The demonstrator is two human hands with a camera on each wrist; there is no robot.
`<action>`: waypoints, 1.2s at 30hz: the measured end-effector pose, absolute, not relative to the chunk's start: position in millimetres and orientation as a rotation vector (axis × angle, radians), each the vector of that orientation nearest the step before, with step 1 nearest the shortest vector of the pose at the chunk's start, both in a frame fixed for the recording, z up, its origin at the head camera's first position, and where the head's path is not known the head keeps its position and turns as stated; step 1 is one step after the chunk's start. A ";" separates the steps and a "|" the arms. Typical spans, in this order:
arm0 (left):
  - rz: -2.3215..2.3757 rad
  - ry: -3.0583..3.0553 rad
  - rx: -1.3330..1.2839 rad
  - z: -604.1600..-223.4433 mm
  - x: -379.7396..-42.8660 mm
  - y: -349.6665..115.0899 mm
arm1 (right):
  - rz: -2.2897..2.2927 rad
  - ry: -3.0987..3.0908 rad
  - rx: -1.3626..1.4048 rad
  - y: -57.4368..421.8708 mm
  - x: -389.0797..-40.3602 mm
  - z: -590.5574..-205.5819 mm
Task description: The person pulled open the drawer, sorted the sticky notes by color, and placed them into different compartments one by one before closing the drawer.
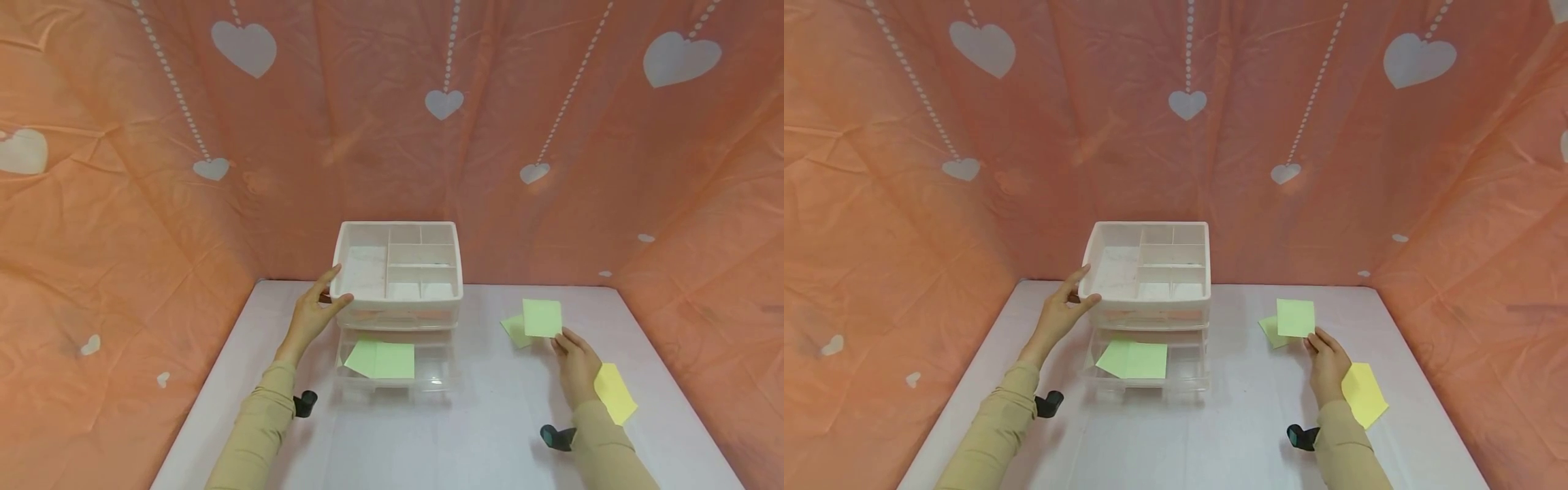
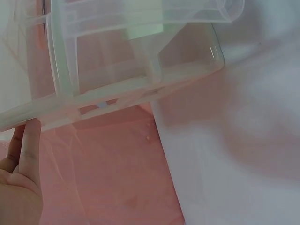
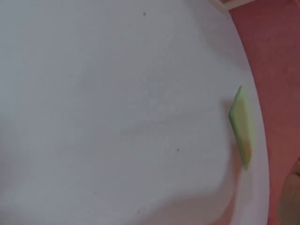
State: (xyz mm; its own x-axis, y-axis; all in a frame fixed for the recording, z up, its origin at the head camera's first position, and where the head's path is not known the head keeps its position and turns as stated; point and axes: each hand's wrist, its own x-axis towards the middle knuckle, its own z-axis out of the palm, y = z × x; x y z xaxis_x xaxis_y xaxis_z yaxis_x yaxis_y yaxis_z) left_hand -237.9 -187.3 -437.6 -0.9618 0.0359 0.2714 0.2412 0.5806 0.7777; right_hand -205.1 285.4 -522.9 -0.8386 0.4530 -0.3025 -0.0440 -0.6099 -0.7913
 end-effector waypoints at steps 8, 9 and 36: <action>-1.320 -2.637 -0.221 -433.1 -238.3 -188.7 | 2.583 -1.105 -0.574 274.4 -202.9 -505.0; -1.317 -2.638 -0.226 -432.3 -238.4 -188.7 | 2.598 -1.085 -0.561 272.6 -202.4 -502.4; -1.263 -2.571 -0.258 -436.8 -240.2 -187.0 | 2.279 -1.821 0.270 183.9 -193.9 -466.4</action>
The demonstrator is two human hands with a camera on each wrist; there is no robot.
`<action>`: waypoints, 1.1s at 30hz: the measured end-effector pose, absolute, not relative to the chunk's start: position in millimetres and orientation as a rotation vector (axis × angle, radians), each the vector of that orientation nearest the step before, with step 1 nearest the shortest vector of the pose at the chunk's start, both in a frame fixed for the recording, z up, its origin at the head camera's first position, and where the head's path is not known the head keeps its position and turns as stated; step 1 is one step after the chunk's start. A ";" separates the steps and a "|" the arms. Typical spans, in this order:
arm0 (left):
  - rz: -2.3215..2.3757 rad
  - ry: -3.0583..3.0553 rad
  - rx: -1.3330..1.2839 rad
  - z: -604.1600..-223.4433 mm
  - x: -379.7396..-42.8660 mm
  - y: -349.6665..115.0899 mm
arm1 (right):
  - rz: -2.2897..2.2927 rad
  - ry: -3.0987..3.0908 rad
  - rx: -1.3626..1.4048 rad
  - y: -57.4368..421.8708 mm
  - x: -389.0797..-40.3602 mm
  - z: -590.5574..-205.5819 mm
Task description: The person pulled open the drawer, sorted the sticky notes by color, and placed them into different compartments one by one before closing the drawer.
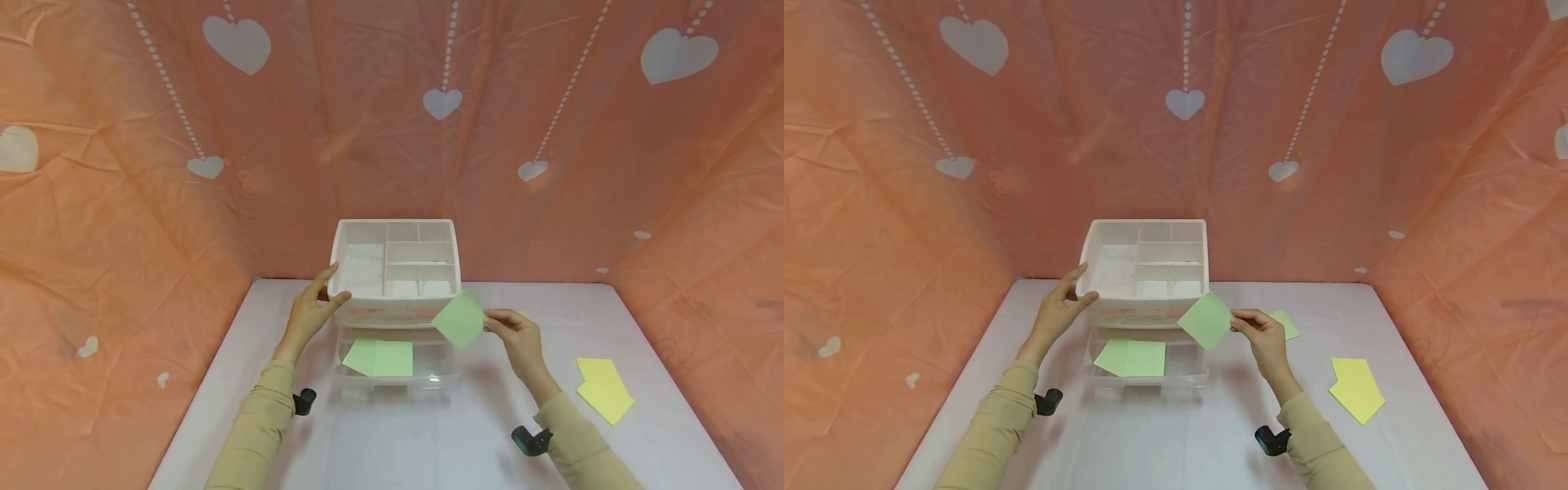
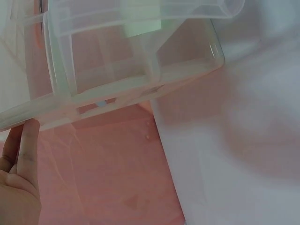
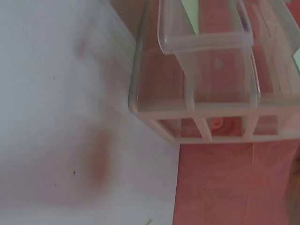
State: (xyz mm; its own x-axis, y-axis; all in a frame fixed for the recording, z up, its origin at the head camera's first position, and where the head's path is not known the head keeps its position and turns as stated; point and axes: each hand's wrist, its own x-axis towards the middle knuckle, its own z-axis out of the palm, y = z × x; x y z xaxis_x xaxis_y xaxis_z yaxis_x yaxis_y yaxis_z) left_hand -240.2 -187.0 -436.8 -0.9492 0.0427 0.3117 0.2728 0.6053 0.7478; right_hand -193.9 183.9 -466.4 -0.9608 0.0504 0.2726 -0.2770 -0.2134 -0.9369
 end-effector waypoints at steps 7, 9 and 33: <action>-1.261 -2.563 -0.257 -439.0 -241.7 -186.2 | 2.117 -2.043 0.286 161.8 -200.1 -477.0; -1.268 -2.562 -0.256 -439.1 -241.6 -186.0 | 2.048 -2.135 0.273 156.9 -200.1 -478.0; -1.271 -2.529 -0.275 -440.2 -241.3 -186.1 | 1.214 -2.500 0.634 122.5 -200.1 -483.6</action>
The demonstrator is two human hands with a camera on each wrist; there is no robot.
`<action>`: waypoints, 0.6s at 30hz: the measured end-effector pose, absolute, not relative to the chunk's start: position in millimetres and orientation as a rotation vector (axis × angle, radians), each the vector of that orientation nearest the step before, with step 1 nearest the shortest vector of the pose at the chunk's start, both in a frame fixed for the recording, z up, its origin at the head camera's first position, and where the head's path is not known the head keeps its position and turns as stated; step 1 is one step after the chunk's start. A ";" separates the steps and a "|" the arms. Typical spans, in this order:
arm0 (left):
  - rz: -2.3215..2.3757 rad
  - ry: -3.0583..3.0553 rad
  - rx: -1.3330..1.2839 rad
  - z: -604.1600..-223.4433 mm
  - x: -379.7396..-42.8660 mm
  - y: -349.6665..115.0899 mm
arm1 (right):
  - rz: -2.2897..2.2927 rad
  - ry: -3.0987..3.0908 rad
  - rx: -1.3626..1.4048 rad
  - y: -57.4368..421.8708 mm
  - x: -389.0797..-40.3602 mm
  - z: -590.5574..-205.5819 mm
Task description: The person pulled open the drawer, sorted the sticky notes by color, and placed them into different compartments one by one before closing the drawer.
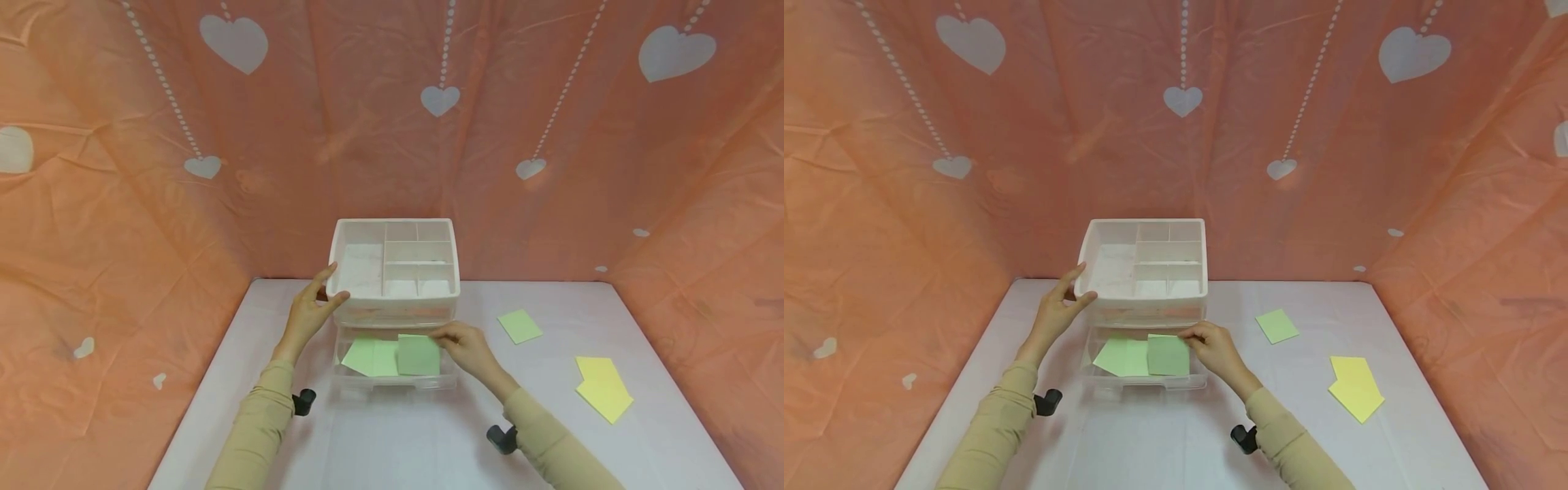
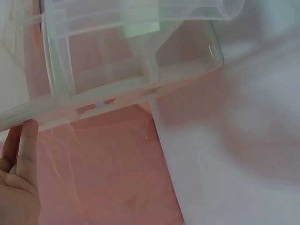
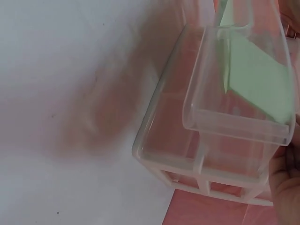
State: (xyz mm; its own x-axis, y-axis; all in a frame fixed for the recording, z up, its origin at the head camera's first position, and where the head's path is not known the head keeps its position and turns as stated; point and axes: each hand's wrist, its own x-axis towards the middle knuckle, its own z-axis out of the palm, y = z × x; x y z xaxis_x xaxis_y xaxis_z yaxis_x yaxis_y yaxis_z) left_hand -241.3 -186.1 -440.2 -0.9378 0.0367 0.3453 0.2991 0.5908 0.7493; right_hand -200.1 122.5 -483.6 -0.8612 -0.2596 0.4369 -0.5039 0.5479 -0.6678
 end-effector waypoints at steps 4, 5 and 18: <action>-1.263 -2.530 -0.273 -439.6 -241.1 -186.1 | 1.209 -2.541 0.624 121.0 -200.1 -481.6; -1.265 -2.530 -0.273 -439.4 -241.1 -186.1 | 1.209 -2.552 0.621 120.8 -200.1 -481.2; -1.272 -2.527 -0.285 -440.4 -240.9 -186.2 | 1.214 -2.644 0.633 115.8 -197.1 -476.6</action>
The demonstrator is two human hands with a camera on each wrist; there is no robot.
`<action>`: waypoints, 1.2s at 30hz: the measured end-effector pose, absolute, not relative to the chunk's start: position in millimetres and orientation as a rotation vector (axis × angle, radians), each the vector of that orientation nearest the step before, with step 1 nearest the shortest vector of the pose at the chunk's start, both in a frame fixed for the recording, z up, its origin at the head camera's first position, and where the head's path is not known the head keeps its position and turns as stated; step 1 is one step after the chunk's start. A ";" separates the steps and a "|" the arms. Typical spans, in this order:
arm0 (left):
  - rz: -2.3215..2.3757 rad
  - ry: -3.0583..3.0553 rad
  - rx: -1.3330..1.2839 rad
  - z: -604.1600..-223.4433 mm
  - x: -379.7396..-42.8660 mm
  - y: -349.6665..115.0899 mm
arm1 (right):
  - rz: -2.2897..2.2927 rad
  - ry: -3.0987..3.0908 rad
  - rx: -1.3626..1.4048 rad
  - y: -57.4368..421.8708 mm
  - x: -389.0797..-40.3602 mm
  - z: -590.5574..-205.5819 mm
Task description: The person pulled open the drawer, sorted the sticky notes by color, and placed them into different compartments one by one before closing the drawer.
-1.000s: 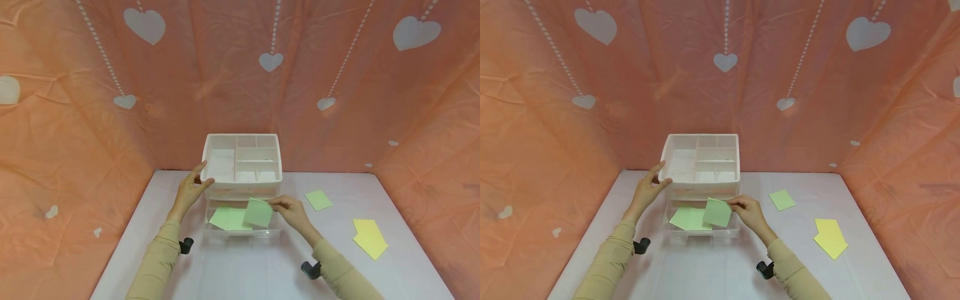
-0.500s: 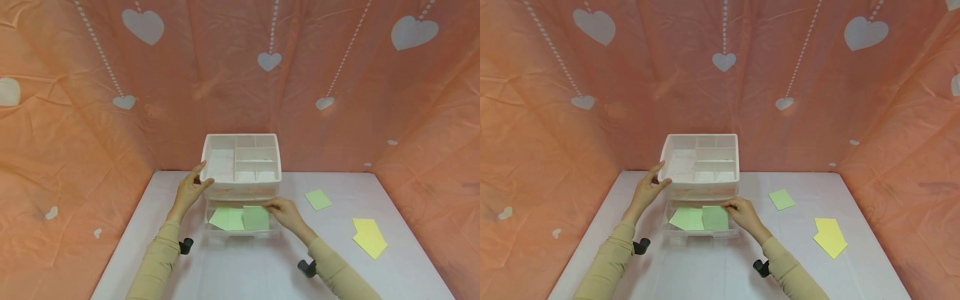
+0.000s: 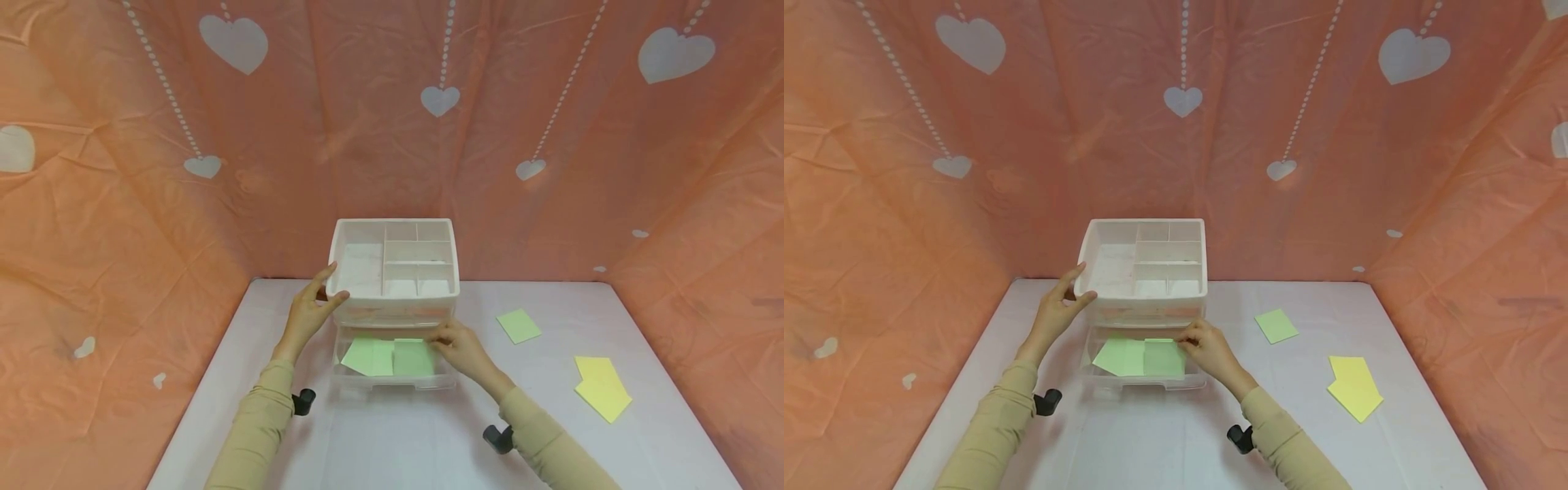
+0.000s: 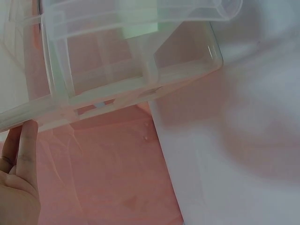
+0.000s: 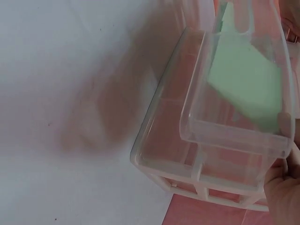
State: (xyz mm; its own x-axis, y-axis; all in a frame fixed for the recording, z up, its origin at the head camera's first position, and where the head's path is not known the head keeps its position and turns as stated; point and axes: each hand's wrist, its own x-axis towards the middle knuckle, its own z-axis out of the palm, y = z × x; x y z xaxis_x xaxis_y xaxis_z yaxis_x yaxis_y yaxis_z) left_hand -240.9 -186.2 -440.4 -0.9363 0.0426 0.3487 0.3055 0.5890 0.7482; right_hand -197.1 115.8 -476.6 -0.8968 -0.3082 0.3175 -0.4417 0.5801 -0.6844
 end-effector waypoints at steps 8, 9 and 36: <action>-1.250 -2.533 -0.275 -442.9 -240.8 -186.3 | 1.257 -2.661 0.672 115.9 -197.1 -478.1; -1.246 -2.534 -0.275 -443.2 -240.9 -186.3 | 1.278 -2.653 0.664 116.4 -197.4 -478.6; -1.240 -2.555 -0.256 -441.2 -241.3 -186.0 | 1.696 -2.493 0.346 176.4 -206.6 -485.2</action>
State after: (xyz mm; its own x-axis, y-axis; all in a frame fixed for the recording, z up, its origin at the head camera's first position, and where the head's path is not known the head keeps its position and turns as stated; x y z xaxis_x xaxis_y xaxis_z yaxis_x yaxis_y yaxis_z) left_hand -241.3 -186.0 -441.2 -0.9425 0.0333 0.3325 0.2819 0.6137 0.7375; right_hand -206.6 176.4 -485.2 -0.9684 -0.1272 0.2145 -0.2462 0.3513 -0.9033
